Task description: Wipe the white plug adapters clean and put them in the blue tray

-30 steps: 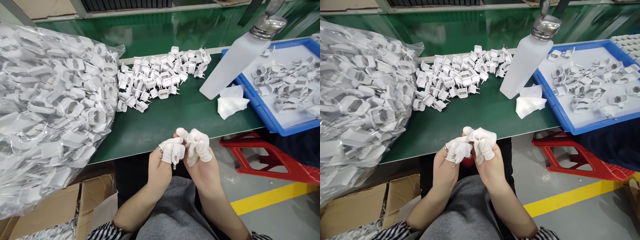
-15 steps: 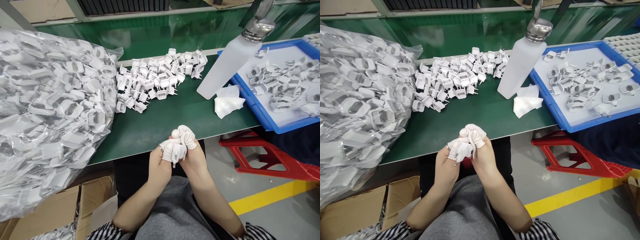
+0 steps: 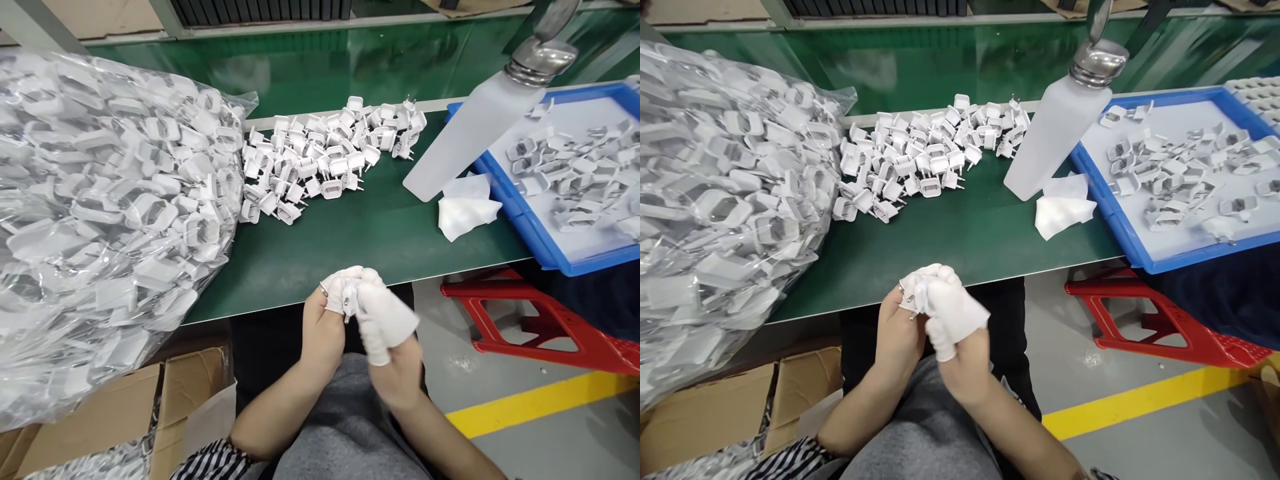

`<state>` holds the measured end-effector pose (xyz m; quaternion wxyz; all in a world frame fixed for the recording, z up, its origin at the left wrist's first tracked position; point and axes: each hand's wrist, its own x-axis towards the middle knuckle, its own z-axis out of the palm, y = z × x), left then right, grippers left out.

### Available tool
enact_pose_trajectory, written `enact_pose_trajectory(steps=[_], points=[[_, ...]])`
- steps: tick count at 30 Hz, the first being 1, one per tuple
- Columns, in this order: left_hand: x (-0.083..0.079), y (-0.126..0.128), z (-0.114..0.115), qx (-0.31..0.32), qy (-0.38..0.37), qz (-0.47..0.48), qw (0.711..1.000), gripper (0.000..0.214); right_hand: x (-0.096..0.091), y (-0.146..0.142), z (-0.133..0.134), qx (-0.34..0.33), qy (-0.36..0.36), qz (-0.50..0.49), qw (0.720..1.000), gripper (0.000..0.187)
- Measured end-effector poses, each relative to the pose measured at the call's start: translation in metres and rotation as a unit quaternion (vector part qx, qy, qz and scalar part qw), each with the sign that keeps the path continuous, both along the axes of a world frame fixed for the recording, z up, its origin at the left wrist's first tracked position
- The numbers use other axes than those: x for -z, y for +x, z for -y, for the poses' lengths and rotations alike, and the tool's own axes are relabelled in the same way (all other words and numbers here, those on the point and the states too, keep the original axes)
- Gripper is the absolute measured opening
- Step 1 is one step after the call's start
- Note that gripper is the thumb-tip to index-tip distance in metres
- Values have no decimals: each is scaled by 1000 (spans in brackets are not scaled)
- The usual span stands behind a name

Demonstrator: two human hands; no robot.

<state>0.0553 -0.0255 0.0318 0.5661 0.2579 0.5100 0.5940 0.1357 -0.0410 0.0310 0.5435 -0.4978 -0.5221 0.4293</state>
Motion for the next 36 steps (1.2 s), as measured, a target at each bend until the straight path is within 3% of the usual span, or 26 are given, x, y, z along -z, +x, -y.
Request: enact_pose_trajectory(steps=[2,6,10,12,15,19,26,29,31,36], points=[[3,2,2,-10,10,-18,1000,15,2,-4,1,-39,28,63,997,28],[3,3,4,20,20,17,999,13,9,-9,-3,-19,54,95,994,33],[-3,2,-1,-45,-46,72,995,6,20,-13,2,-15,85,96,992,46],[-4,2,-2,-49,-55,73,995,6,21,-13,1,-15,96,100,990,49],[-2,1,0,-16,-14,26,999,11,14,-12,-6,-26,88,93,991,42],[-3,-7,1,62,40,-55,996,19,4,-5,-17,-92,54,46,993,35],[-14,-28,-10,253,32,-39,966,17,-7,8,-20,-200,18,-14,980,32],[-16,-29,-13,280,1,-48,959,16,-13,7,-22,-183,-16,-28,983,28],[-18,-27,-13,283,-5,-53,958,16,-16,4,-23,-155,-43,-96,982,28],[-26,-21,-10,276,8,-103,956,25,-24,-6,-29,-101,-151,-293,939,33]])
